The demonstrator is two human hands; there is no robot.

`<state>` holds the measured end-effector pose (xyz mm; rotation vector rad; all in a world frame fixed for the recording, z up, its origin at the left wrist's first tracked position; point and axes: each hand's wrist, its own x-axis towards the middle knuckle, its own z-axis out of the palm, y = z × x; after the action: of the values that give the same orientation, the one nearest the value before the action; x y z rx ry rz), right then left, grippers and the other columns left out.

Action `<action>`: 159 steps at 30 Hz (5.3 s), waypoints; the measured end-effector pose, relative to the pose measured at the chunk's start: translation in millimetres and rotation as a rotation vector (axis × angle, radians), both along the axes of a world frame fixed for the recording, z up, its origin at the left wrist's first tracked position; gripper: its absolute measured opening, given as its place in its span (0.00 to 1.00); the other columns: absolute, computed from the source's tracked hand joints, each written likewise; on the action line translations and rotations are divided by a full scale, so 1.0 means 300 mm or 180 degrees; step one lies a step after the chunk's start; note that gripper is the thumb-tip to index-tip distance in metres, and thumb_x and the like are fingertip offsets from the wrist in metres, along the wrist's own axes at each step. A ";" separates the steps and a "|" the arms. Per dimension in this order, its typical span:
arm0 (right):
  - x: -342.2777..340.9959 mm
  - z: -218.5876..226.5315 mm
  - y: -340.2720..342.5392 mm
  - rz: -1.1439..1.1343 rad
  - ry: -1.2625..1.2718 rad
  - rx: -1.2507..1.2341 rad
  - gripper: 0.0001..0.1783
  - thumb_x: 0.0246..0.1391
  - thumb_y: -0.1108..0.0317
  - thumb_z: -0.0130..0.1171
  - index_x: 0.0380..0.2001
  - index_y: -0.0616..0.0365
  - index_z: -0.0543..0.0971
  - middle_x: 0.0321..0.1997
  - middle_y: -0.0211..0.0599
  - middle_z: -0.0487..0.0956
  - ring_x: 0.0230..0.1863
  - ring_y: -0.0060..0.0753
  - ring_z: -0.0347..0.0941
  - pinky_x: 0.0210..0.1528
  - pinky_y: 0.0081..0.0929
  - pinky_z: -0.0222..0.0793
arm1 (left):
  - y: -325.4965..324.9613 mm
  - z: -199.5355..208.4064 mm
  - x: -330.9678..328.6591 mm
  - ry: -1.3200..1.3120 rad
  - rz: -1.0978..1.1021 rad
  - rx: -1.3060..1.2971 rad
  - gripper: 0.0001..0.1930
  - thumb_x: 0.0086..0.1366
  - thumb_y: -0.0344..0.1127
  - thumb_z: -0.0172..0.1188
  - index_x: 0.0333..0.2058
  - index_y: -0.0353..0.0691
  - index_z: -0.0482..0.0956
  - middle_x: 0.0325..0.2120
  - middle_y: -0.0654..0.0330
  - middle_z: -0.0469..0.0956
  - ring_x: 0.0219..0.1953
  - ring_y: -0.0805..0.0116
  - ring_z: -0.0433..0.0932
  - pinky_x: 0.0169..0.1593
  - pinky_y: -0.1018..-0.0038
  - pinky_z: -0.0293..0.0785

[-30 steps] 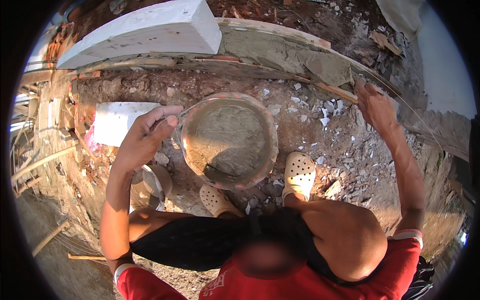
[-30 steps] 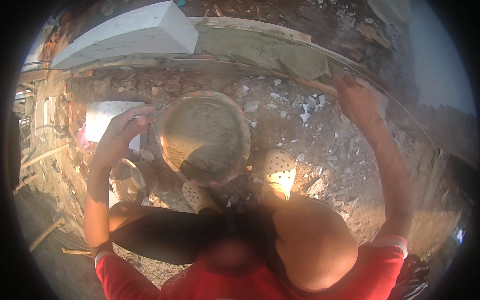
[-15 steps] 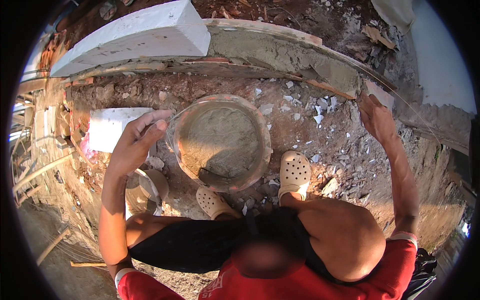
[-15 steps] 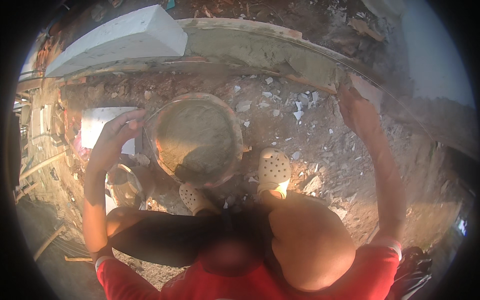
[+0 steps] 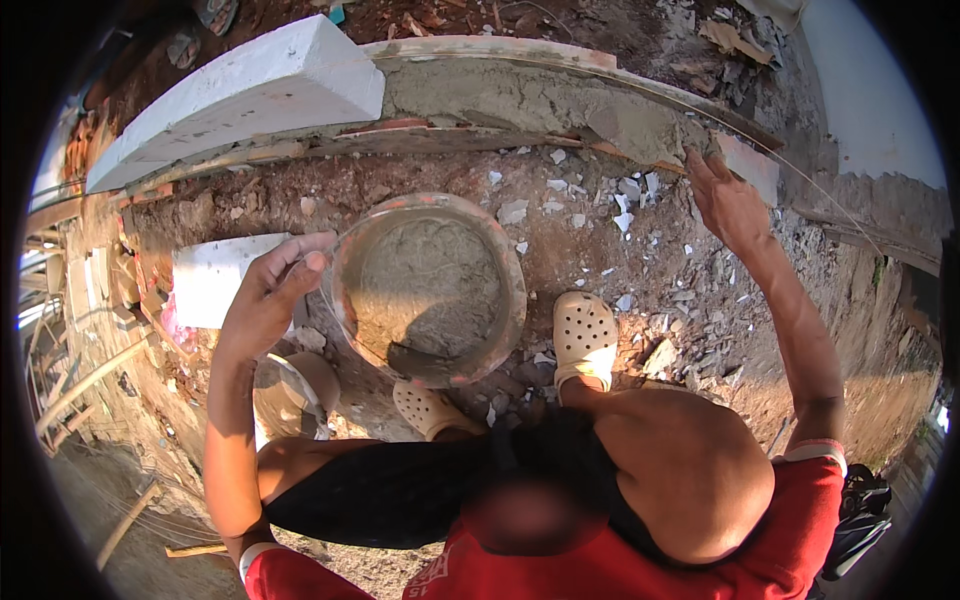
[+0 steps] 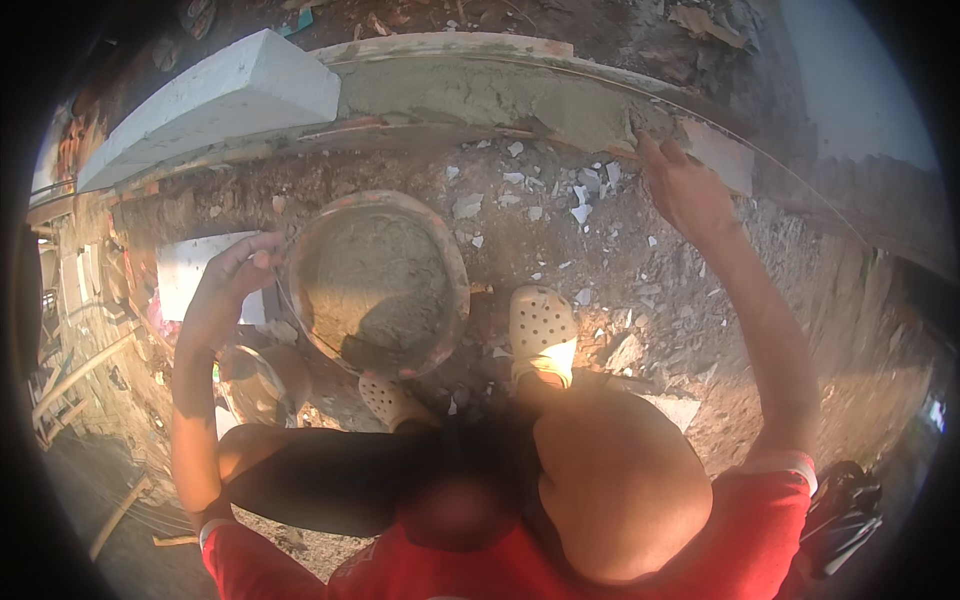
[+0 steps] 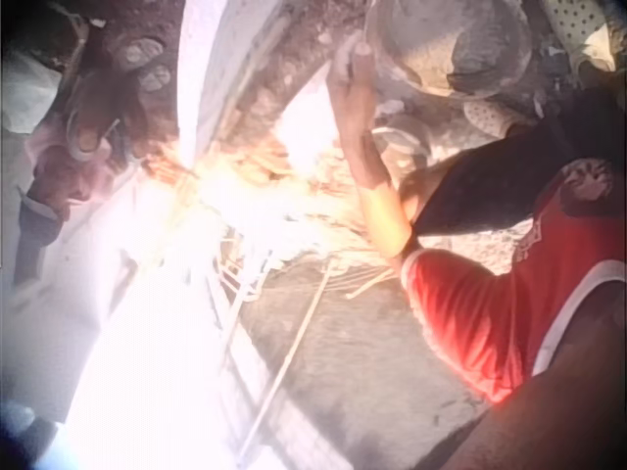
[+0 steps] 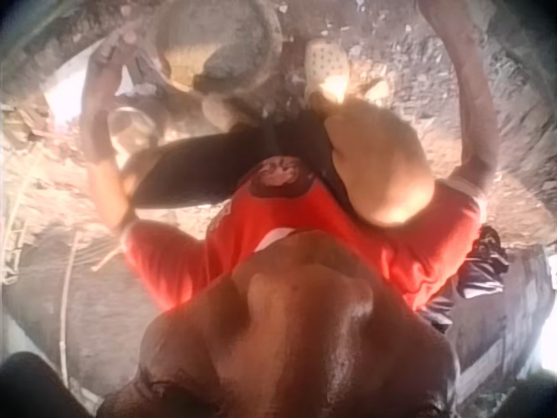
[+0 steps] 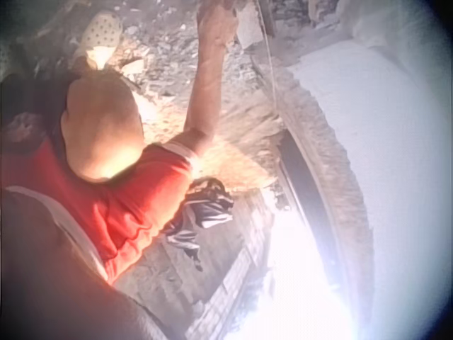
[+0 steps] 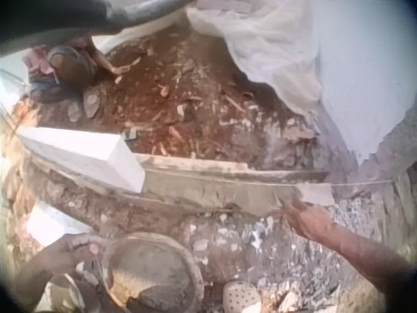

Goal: The person scoops mortar from a bucket with a trowel, spreads it along a curved wall base, and places white rectangular blocks into the mortar. They tap and adjust the blocks with a hammer to align them along the curve.

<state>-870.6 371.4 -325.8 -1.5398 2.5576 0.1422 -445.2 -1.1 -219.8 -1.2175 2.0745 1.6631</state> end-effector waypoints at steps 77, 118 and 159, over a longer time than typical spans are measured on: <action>0.261 -0.131 0.014 -0.0912 -0.1414 -0.1219 0.28 0.71 0.51 0.56 0.52 0.71 0.81 0.41 0.57 0.86 0.42 0.54 0.85 0.45 0.40 0.78 | -0.039 -0.031 0.003 -0.0048 0.0165 0.0113 0.27 0.75 0.53 0.62 0.61 0.40 0.79 0.50 0.63 0.82 0.55 0.70 0.77 0.61 0.69 0.71; 0.229 -0.008 -0.110 -0.0465 -0.1874 -0.0877 0.23 0.72 0.52 0.53 0.46 0.65 0.80 0.28 0.52 0.80 0.30 0.52 0.80 0.38 0.47 0.75 | -0.062 -0.225 0.133 -0.0983 0.0558 0.0491 0.44 0.69 0.68 0.61 0.67 0.35 0.69 0.54 0.56 0.80 0.52 0.65 0.79 0.53 0.68 0.79; 0.398 0.175 -0.233 0.1270 -0.0254 -0.0469 0.13 0.67 0.62 0.59 0.43 0.62 0.80 0.39 0.43 0.79 0.42 0.47 0.81 0.43 0.42 0.80 | 0.416 -0.283 -0.199 0.0652 0.2322 -0.0759 0.27 0.76 0.59 0.55 0.30 0.40 0.80 0.22 0.72 0.70 0.28 0.80 0.62 0.32 0.75 0.61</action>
<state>-751.3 301.5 -273.2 -2.0507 2.2144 -0.0642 -504.9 123.7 -304.8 -2.1612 2.1295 1.9072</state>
